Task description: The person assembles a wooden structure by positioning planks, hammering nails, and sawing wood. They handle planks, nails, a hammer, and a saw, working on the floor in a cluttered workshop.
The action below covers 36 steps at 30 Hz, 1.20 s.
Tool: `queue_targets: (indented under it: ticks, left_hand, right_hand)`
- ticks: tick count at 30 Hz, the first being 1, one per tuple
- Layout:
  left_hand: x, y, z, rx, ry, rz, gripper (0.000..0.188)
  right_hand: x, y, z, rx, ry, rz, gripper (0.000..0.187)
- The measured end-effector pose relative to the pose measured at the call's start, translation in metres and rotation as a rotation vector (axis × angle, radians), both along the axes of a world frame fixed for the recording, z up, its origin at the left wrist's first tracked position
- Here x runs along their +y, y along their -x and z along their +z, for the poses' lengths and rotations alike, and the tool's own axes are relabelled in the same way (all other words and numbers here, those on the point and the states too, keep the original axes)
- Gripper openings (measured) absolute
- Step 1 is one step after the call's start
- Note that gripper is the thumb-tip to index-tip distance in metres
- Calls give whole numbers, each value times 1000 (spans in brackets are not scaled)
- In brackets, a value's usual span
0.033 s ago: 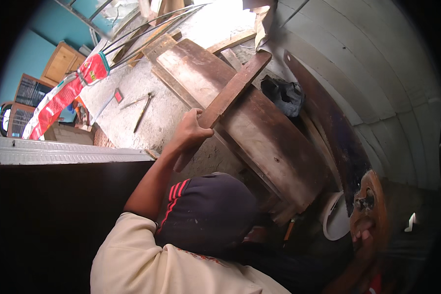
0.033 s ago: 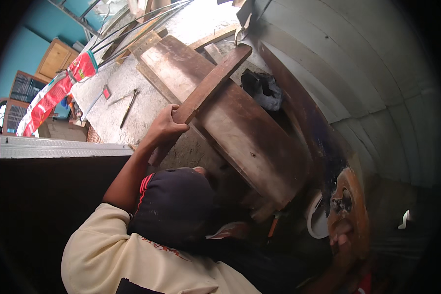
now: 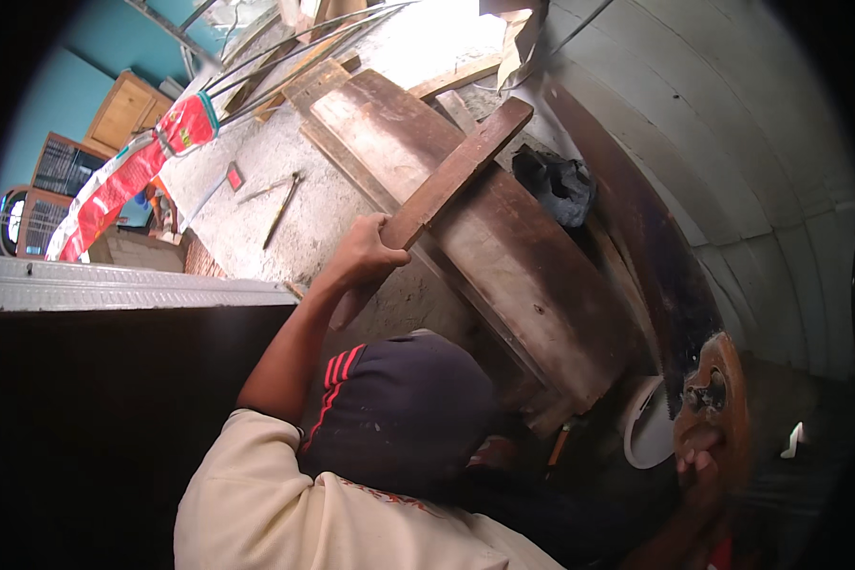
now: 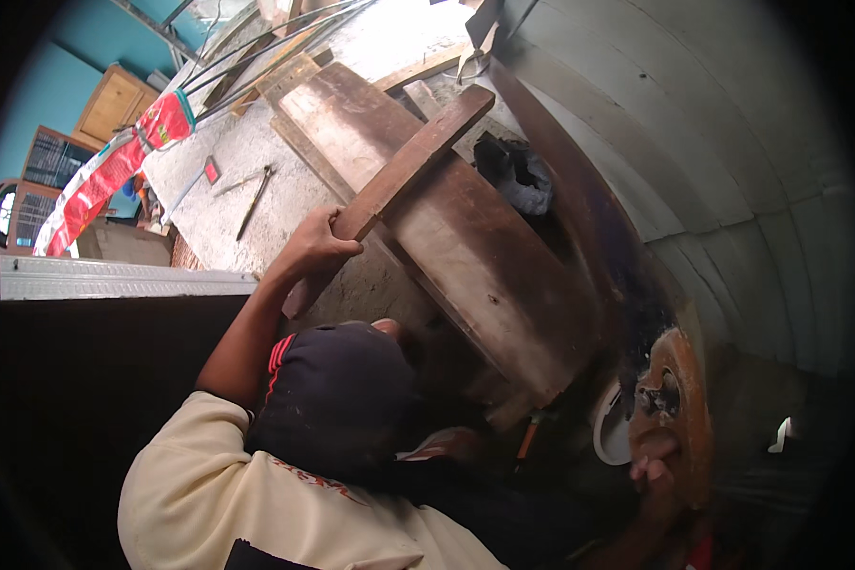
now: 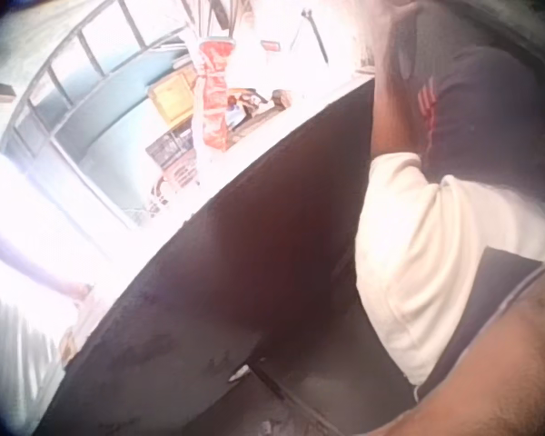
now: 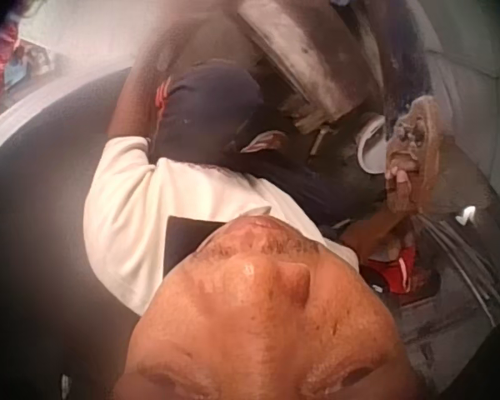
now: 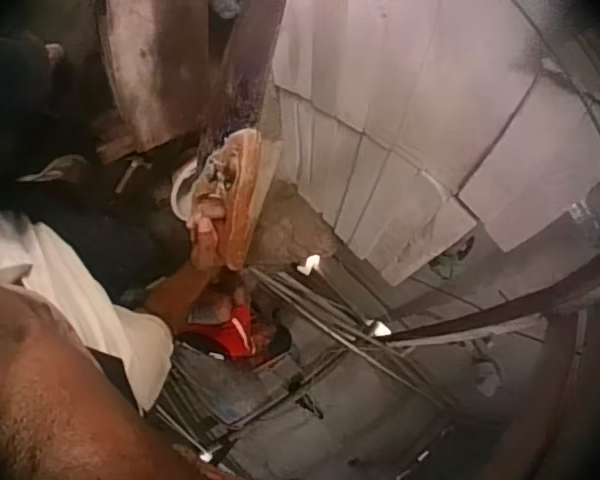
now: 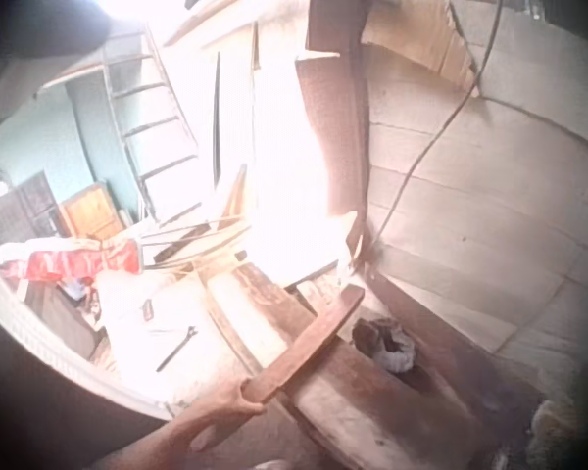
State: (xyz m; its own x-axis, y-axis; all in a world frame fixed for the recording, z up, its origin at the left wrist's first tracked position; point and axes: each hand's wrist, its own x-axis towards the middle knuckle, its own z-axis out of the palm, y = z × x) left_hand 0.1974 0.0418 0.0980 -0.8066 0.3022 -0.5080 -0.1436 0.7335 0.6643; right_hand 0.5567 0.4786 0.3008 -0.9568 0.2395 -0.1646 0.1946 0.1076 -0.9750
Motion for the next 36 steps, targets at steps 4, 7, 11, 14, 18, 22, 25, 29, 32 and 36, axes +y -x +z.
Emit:
queue_targets:
  ticks: [4,7,11,14,18,22,25,29,32,36]
  left_hand:
    - [-38,-9,-2,85,-57,-29,81]
    - [-57,-19,-1,-31,-85,-10,82]
    - [-87,-37,3,-21,-7,-7,85]
    - [-103,-53,5,-69,1,28,89]
    - [-99,-64,7,-62,-5,66,100]
    - [-76,-57,10,-11,126,96,103]
    - [-67,-45,12,16,167,75,103]
    - [-65,-38,12,87,119,19,98]
    - [-61,-37,11,18,98,70,97]
    - [-35,-30,4,100,214,180,86]
  right_hand:
    - [-38,38,-18,126,161,133,77]
    - [-74,63,-45,156,-13,182,71]
    - [-115,87,-70,151,-221,342,67]
    - [-131,97,-76,212,-341,467,65]
    - [-139,102,-78,279,-343,516,60]
    - [-141,108,-82,344,-392,596,60]
    - [-140,108,-84,396,-421,606,62]
    - [-138,105,-84,268,-352,575,64]
    - [-139,102,-86,164,-231,533,64]
    - [-146,100,-87,296,-369,522,63]
